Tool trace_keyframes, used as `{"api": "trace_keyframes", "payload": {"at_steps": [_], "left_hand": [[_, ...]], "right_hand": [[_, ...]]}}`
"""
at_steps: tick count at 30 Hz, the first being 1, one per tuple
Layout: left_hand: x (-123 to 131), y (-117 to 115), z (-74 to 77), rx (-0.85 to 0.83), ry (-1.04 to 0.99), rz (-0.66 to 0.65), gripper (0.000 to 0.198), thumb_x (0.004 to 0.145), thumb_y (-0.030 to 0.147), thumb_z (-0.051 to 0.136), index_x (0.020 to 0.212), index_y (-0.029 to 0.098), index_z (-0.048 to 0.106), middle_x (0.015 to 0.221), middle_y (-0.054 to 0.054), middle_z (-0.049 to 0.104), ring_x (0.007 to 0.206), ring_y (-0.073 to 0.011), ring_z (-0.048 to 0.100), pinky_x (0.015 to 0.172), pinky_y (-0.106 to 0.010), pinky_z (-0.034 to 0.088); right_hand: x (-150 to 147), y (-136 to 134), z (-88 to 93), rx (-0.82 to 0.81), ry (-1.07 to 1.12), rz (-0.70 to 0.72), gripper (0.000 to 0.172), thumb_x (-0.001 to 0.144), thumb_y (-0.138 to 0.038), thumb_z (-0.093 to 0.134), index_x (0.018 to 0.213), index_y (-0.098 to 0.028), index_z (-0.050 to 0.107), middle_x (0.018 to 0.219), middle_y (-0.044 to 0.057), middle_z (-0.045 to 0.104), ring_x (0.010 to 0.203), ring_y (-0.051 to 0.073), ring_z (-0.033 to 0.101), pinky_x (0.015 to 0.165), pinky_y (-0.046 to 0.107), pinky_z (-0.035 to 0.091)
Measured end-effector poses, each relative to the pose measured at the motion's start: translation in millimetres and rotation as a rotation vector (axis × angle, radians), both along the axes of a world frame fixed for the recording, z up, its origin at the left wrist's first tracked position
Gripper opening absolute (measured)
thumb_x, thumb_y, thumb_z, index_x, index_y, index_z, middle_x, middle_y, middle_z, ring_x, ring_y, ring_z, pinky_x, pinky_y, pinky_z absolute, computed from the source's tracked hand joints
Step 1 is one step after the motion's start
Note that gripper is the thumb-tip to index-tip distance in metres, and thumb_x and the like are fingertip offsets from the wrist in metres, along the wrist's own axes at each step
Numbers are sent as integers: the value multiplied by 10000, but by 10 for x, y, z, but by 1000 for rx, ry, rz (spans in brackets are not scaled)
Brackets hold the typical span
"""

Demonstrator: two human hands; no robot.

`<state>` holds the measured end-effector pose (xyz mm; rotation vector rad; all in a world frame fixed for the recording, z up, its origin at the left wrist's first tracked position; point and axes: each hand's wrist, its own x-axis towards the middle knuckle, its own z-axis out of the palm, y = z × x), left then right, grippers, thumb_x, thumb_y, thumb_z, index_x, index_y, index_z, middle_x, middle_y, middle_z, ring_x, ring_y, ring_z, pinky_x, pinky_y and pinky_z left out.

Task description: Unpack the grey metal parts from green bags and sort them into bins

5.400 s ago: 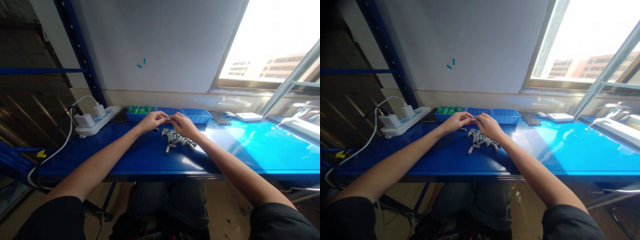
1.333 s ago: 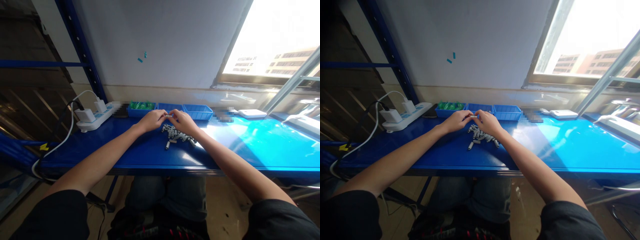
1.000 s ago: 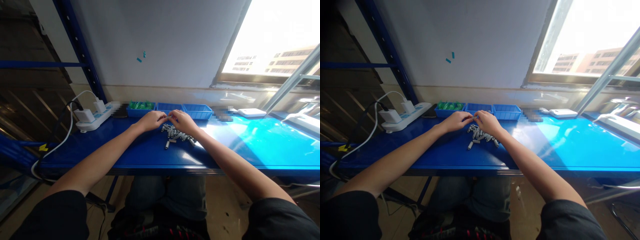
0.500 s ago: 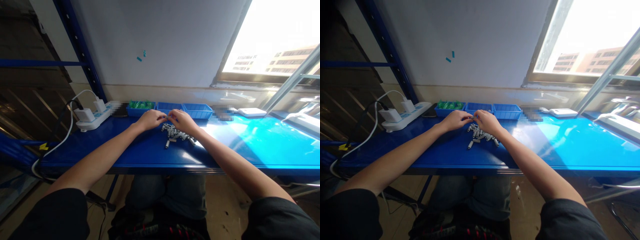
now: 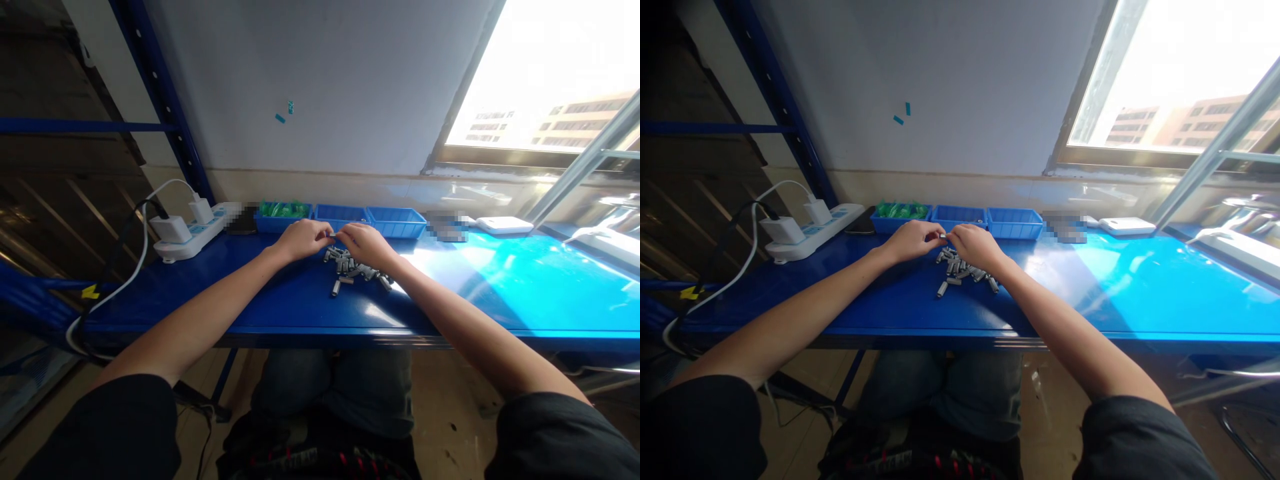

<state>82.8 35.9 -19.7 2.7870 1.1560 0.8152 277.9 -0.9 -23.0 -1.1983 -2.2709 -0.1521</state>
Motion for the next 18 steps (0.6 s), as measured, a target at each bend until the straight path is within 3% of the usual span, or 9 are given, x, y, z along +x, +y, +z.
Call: {"api": "trace_keyframes", "payload": {"at_steps": [3,7,10,13,18], "left_hand": [[16,-14,2,34,-81,-56,290,840,393,577,1059,225,665,860,-19,725,782,-170,653,650,-235,434],[9,-4,7,75,-57,-68,280,874,398,539,1027,218,689,854,-31,723,786,-175,653,650,-242,428],[-1,-2,22,85,-24,-35,312,890,414,515,1055,223,698,838,-37,725,779,-184,655,630,-248,409],[-1,-20,45,77,6,-32,335,915,421,466,1055,225,699,848,-44,726,794,-194,658,630,-250,403],[6,-45,58,28,41,-75,370,943,420,398,1010,208,694,904,-59,728,794,-188,656,666,-246,418]], "right_hand": [[16,10,16,-5,3,-28,331,976,-310,367,800,-183,617,849,89,683,862,205,616,759,282,402],[18,-1,27,-14,29,-33,333,976,-325,361,799,-187,607,824,80,678,841,203,618,730,280,399],[12,-17,25,-13,68,-25,226,932,-356,466,983,-188,608,824,55,671,787,194,614,685,273,395],[14,-27,22,-2,85,-14,252,898,-328,521,1103,-192,574,859,46,670,769,185,607,676,268,398],[23,-35,25,17,63,-41,218,930,-336,465,1000,-201,621,906,61,673,836,197,607,704,273,405]]}}
